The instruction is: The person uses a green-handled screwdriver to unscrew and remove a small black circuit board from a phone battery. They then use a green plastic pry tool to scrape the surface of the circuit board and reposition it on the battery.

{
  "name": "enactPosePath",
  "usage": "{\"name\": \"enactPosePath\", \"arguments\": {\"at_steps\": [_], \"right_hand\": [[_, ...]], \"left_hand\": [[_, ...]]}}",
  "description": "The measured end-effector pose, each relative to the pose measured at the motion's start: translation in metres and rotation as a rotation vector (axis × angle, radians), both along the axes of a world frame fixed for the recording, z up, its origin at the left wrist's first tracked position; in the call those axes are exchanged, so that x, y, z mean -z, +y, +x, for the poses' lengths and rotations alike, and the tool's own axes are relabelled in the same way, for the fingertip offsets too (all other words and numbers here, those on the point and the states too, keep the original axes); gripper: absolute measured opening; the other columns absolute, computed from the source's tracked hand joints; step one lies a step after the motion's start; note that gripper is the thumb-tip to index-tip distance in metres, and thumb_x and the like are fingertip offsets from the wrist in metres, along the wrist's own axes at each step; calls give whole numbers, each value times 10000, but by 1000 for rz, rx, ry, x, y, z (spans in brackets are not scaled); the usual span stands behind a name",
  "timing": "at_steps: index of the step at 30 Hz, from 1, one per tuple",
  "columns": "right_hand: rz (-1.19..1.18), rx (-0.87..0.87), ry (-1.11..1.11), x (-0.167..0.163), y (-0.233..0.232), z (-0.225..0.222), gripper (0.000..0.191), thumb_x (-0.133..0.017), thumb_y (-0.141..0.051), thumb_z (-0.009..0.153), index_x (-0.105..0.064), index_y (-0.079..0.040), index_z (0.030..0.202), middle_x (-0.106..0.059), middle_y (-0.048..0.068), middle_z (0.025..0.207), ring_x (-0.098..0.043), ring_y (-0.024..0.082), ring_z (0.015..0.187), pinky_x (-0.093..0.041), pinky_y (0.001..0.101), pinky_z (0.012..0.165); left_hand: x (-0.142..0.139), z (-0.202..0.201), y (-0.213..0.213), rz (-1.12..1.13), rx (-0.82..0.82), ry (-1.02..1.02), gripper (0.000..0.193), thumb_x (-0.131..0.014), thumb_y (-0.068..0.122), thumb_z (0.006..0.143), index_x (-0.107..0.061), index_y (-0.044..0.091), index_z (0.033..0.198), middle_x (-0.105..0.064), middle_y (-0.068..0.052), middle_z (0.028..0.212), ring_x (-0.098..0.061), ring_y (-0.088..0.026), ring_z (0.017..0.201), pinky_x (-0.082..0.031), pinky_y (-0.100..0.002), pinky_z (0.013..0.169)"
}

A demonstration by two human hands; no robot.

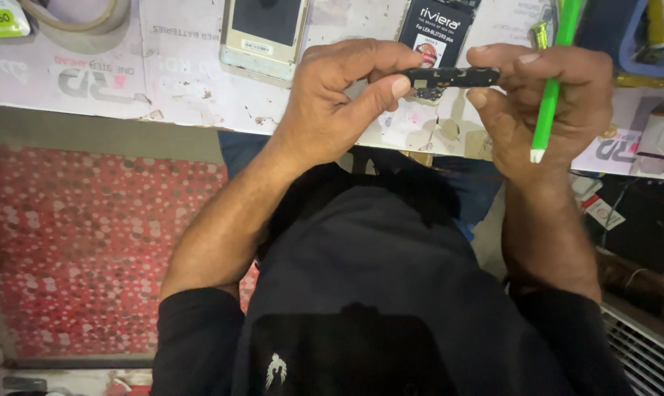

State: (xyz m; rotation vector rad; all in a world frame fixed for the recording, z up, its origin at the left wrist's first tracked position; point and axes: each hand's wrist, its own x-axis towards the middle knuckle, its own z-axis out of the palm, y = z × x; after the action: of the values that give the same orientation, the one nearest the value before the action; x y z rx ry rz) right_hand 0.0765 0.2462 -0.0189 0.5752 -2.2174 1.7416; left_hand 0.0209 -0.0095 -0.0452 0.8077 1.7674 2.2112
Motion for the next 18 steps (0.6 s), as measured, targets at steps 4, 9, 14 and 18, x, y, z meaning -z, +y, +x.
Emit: {"name": "enactPosePath", "arguments": {"at_steps": [4,9,14,18], "right_hand": [[51,-2,46,5,4,-3,388,-667,97,1014,-408,-6,1284,-684,319,1202,-725,292,1074,-664,358,893],[208,74,143,9,12,0,329,-692,117,989,-471,32,1216,-689,292,1109,-749,294,1031,-687,354,812],[636,21,209,3,2,9,203,-741,78,932,-647,-53,1056,-752,137,1075,-727,245,1024,-499,324,700],[808,-40,210,-8,-6,11,258,-759,45,843,-658,-64,1054,-759,66,1165,-638,278,1022,-441,465,886]], "left_hand": [[-1,1,3,-135,-134,160,129,-709,71,1093,-714,39,1218,-753,-41,1004,-705,-97,818,-566,-233,745],[5,1,8,-71,-278,87,152,-688,51,1090,-705,33,1240,-747,-61,1022,-703,-92,773,-575,-217,702],[13,3,7,56,-312,-48,174,-689,25,1105,-675,-16,1273,-722,-76,1032,-689,-90,767,-568,-223,684],[15,4,7,56,-293,-55,139,-688,18,1111,-671,-25,1242,-722,-75,1048,-692,-89,777,-578,-221,686]]}}
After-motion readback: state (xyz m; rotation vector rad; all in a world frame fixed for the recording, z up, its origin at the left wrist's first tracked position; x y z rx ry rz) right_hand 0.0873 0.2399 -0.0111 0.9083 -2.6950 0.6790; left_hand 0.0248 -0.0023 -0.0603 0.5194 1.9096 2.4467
